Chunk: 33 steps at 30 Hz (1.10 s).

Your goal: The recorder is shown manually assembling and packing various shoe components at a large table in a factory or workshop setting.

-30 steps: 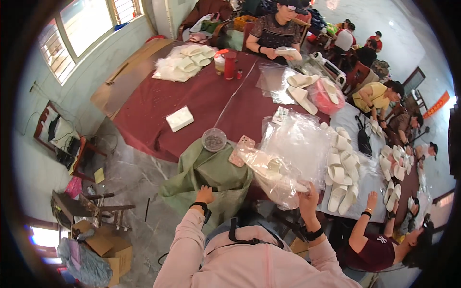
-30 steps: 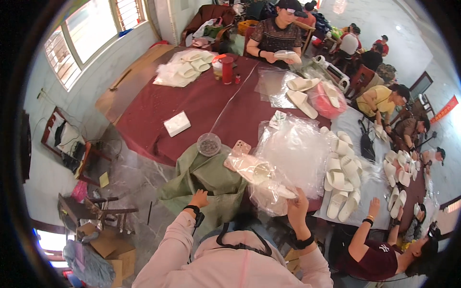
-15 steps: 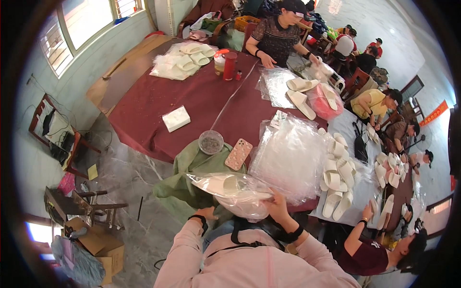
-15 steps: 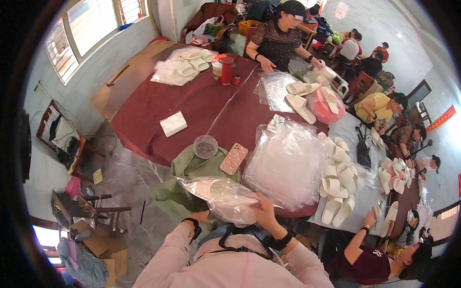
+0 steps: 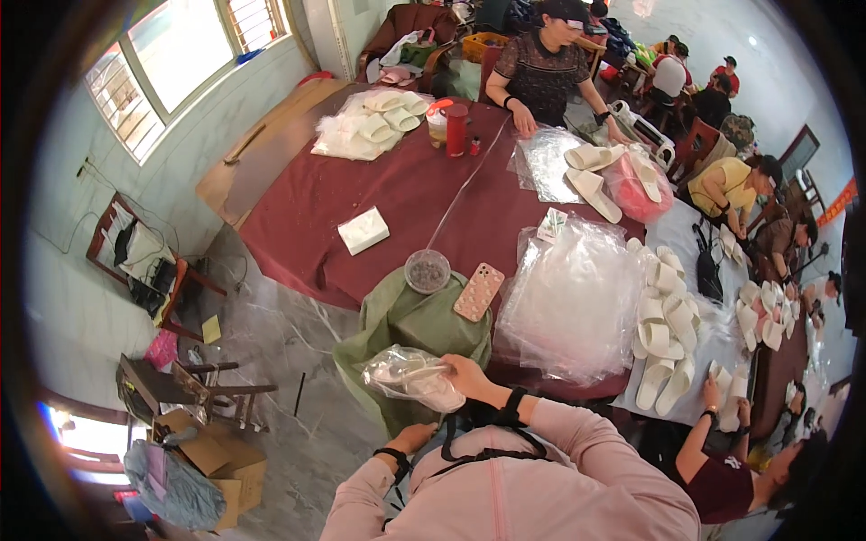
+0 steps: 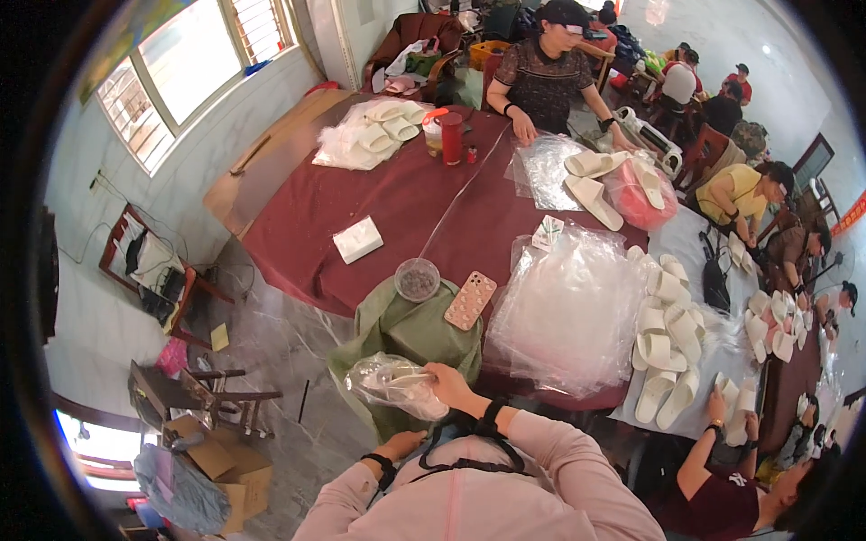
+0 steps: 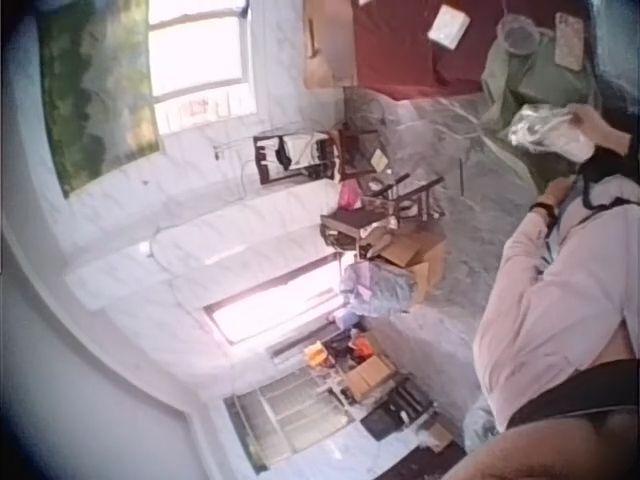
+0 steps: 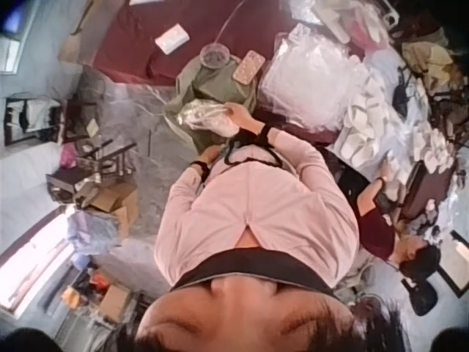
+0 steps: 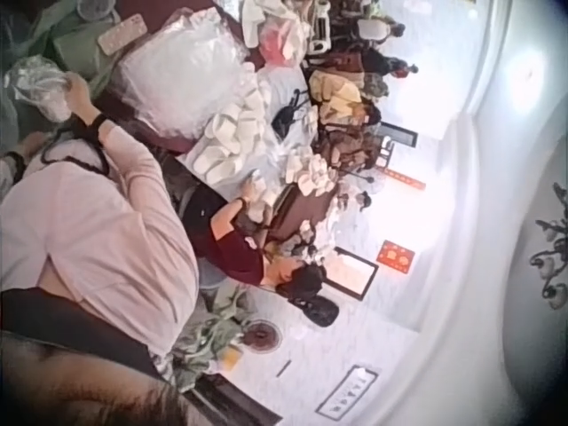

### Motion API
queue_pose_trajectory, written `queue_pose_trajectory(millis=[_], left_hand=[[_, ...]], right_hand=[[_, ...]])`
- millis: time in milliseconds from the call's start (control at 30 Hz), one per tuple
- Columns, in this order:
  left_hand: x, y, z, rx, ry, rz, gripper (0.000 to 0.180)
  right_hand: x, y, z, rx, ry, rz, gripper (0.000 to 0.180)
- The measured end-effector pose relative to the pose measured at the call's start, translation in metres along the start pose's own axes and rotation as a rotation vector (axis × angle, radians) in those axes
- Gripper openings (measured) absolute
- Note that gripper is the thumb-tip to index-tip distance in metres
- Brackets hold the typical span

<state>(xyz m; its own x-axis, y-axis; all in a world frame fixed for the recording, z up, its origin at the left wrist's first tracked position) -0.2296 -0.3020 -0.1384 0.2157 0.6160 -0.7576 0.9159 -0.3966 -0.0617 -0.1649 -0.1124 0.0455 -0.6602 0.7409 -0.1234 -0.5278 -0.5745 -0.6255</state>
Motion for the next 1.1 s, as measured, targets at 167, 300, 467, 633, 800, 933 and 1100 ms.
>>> queue_pose_trajectory(millis=[167, 300, 467, 633, 800, 933, 1100], left_hand=[[-0.012, 0.001, -0.031, 0.512, 0.347, -0.015, 0.019], [-0.021, 0.000, -0.068, 0.554, 0.408, 0.005, 0.018], [-0.024, -0.001, -0.107, 0.695, 0.679, -0.021, 0.018], [-0.008, 0.004, -0.116, 0.826, 0.642, 0.113, 0.021], [-0.006, 0.013, -0.128, 0.988, 0.505, 0.350, 0.024], [-0.001, 0.006, -0.140, 1.107, 0.384, 0.446, 0.026], [-0.048, 0.002, -0.266, 0.659, 0.442, 0.462, 0.028]], right_hand=[[-0.004, 0.066, -0.031, -0.130, -0.010, 0.245, 0.061], [-0.037, 0.083, -0.045, -0.199, -0.096, 0.393, 0.081], [-0.065, 0.096, -0.071, -0.239, 0.081, 0.769, 0.065], [-0.083, 0.054, -0.117, -0.220, 0.204, 0.306, 0.051], [-0.136, 0.006, -0.156, -0.127, 0.369, 0.057, 0.046], [-0.187, -0.029, -0.184, -0.165, 0.513, -0.002, 0.048], [-0.223, -0.078, -0.193, -0.037, 0.607, -0.145, 0.043]])
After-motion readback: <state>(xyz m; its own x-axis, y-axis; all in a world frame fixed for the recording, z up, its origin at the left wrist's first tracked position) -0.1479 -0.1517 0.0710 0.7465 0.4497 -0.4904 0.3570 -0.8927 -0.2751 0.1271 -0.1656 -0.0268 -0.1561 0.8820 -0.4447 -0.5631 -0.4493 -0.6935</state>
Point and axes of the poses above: each hand's wrist, its own x-axis towards the middle knuckle, its own y-axis out of the palm, z = x × y, the point moved 9 cm from there along x, towards the middle knuckle, and after that the axes turned 11 degrees about -x, right-handed, at the moved point
